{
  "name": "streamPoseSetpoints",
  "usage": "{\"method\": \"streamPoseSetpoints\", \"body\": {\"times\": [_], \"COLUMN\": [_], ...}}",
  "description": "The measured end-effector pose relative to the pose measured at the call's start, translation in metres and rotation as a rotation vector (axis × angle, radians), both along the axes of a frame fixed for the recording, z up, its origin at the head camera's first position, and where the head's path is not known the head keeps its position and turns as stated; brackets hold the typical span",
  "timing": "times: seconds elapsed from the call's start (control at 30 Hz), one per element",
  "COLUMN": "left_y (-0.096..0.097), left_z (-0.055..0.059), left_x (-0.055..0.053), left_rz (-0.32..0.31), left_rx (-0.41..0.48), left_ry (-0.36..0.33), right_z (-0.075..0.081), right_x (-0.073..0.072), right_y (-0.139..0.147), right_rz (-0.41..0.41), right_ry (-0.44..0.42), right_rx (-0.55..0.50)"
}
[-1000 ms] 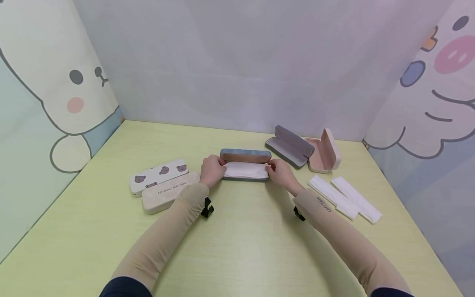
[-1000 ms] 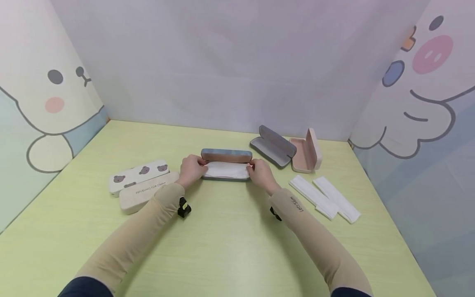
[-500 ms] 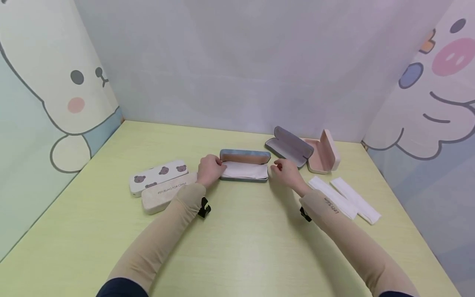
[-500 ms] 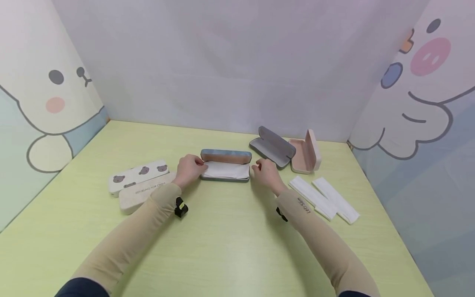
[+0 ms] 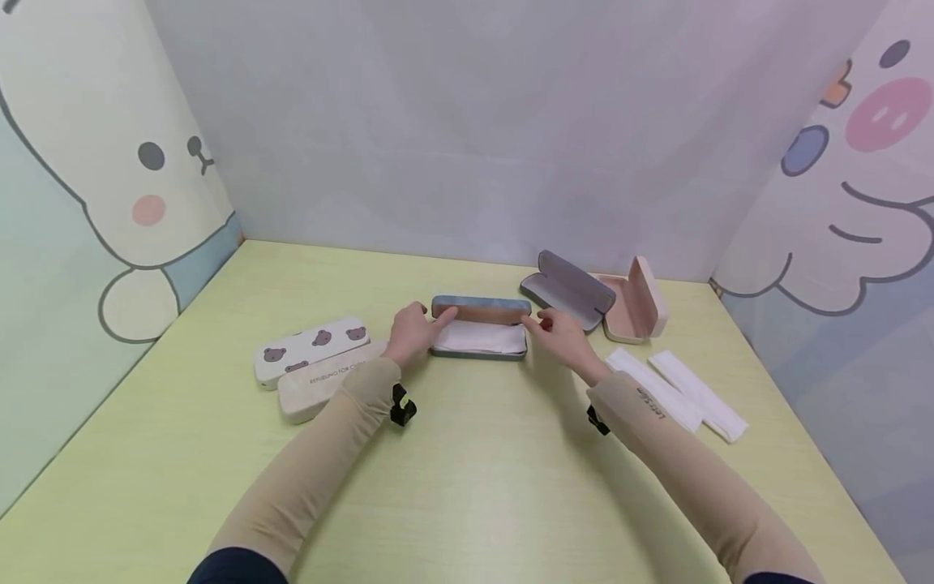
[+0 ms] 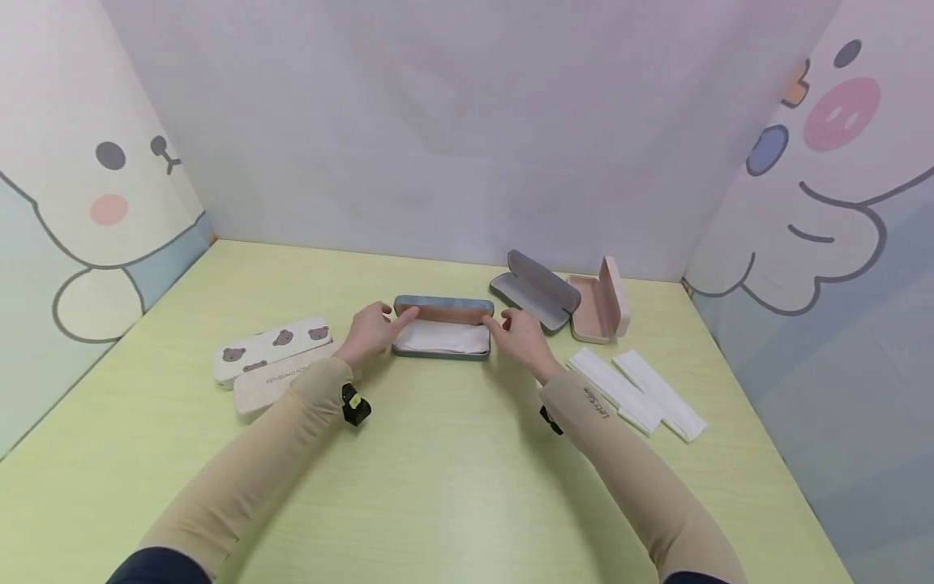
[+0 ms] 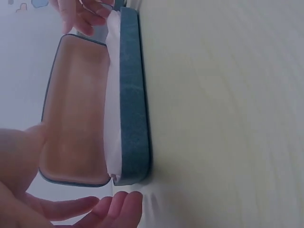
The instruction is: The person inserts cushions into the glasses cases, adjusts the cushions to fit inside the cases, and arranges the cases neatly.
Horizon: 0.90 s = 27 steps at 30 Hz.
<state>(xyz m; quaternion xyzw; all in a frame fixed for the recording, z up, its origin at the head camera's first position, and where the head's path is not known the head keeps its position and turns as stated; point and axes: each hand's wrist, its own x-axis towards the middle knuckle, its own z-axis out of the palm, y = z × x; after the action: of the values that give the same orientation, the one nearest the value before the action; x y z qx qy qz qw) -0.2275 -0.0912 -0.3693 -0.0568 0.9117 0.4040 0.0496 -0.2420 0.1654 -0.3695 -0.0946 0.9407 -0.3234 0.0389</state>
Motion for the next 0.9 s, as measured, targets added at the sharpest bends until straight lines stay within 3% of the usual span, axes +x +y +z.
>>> {"method": "streamPoseSetpoints", "body": {"times": [0.23,0.53,0.9], "left_y": [0.002,0.005,0.005], "left_z": [0.005,0.006,0.007], "left_x": [-0.003,-0.005,-0.009], "left_rz": [-0.010,0.022,0.021], "left_rx": [0.058,0.117,0.136], "left_ry": [-0.067,-0.139,-0.164], "right_z": [0.003,0.006,0.003], "right_x": [-0.003,-0.008,-0.012], "right_y": [-0.010,-0.019,-0.022], "right_rz": [-0.035,-0.064,-0.058], "right_ry": [-0.069,-0.263,-0.271], "right_rx": [0.003,-0.040,-0.091]}}
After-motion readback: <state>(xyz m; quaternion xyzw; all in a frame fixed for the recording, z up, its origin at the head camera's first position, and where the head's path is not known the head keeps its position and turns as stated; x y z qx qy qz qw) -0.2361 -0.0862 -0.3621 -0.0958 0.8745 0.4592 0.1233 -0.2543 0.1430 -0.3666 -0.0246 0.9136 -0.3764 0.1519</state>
